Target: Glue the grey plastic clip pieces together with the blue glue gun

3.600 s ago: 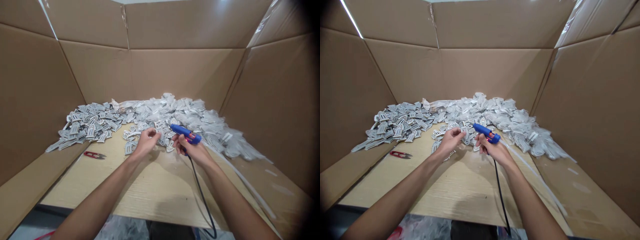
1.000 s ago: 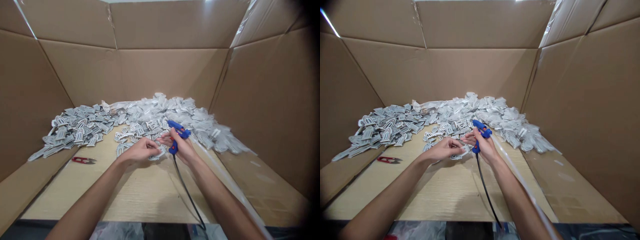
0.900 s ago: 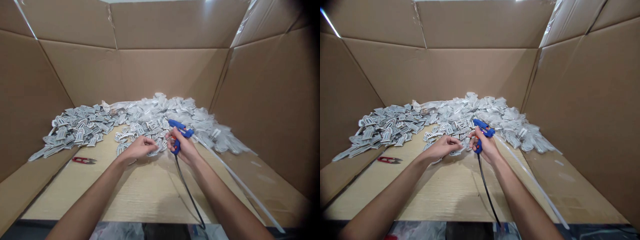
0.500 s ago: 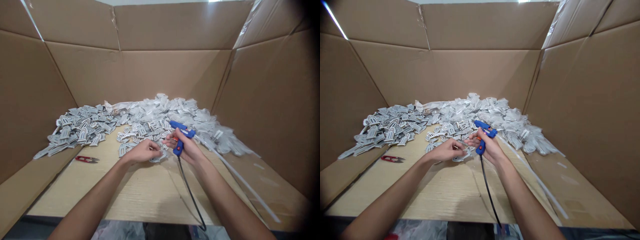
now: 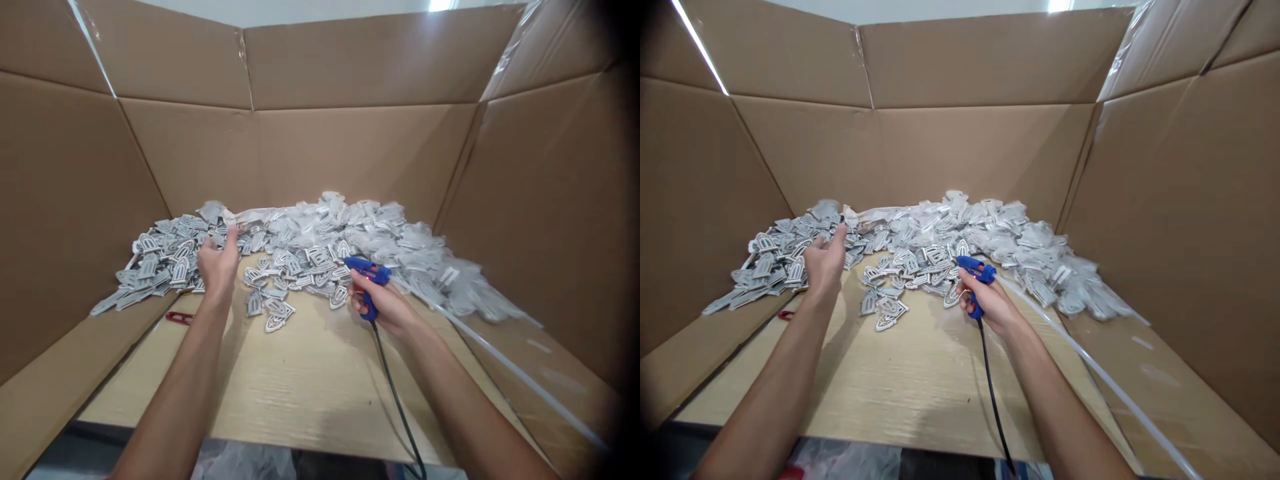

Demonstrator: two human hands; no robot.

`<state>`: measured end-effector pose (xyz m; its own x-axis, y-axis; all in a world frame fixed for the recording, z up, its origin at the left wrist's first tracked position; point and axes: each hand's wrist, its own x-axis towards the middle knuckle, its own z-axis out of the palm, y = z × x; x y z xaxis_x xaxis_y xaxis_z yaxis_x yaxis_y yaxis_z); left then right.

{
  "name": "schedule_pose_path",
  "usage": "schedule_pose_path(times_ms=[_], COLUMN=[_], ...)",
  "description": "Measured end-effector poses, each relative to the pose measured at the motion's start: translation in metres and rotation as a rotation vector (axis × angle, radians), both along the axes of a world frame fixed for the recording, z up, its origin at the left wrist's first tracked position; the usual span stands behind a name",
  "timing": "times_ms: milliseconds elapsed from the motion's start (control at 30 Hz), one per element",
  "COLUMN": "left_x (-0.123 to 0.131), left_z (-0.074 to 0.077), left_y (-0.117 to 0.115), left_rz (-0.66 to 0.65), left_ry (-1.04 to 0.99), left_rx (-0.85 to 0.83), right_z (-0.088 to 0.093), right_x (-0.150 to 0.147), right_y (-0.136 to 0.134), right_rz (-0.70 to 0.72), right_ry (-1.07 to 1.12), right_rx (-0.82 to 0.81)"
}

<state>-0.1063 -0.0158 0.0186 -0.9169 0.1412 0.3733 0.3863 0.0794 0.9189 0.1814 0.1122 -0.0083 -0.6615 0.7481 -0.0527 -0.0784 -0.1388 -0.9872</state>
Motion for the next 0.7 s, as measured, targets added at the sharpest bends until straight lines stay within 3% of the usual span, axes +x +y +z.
schedule_pose_path(times_ms=[33,67,167,233,367,567,700], left_x=[0.001,0.005,0.025,0.038,0.050,0.045,0.051], left_z=[-0.004,-0.009,-0.027,-0.041,-0.061,-0.058,-0.047], left_y=[0.005,0.009,0.020,0.025,0.033,0.037,0.035], left_rz=[0.055,0.018,-0.389,-0.566,-0.685,-0.714,-0.583], left_ry=[0.000,0.011,0.263,0.510,0.641,0.710,0.485], left_rx=[-0.028,-0.103,-0.367,-0.497,-0.716,-0.580,-0.373], right_z=[0.000,-0.001,-0.003,-0.005,-0.005,-0.005,-0.008], right_x=[0.000,0.000,0.002,0.005,0.012,0.013,0.004], right_y=[0.000,0.000,0.001,0.003,0.007,0.007,-0.001], right_rz=[-0.006,-0.015,-0.037,0.000,0.144,0.172,0.143], right_ry=[-0.059,-0.135,-0.383,-0.466,-0.558,-0.548,-0.609], right_rx=[0.066,0.155,0.480,0.686,0.921,0.945,0.972])
